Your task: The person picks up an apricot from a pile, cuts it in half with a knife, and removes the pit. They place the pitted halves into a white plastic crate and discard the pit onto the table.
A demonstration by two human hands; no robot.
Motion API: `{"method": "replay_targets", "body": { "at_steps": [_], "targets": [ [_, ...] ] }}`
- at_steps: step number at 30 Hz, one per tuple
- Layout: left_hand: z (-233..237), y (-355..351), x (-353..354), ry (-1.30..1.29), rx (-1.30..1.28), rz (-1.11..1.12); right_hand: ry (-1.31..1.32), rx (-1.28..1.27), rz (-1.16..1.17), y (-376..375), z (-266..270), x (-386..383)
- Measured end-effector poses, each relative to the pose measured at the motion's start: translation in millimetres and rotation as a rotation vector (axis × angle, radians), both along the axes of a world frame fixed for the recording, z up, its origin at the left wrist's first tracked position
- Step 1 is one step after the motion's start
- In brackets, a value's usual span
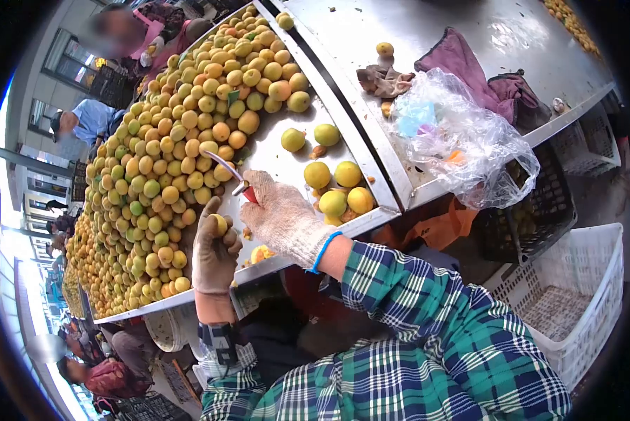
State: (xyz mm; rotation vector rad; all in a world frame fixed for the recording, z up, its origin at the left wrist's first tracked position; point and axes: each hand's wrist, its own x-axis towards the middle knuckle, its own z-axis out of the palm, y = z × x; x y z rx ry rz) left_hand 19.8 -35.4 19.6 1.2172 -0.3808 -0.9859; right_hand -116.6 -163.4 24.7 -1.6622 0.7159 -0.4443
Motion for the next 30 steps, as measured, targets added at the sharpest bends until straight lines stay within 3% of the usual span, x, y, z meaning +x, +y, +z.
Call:
{"method": "replay_targets", "body": {
  "at_steps": [4,9,14,16,24,28,30],
  "targets": [
    [3,10,-12,0.075,-0.046,0.067,-0.035,-0.006,0.043,13,-2,-3],
    [3,3,-10,0.145,0.062,0.169,-0.121,-0.215,0.062,32,-6,-4],
    [-19,13,3,0.244,0.094,0.098,-0.086,-0.419,0.093,47,-11,5],
    [-18,11,-2,0.175,0.193,0.218,-0.067,-0.428,0.118,53,-11,9],
    [-16,22,-9,0.069,0.146,0.157,0.047,-0.299,0.117,61,1,7],
    [-31,25,-10,-0.239,0.155,0.176,-0.037,-0.395,0.095,64,-10,8],
    [-34,26,-11,-0.337,0.118,0.187,0.065,-0.400,0.112,66,-7,8]
  ]
}}
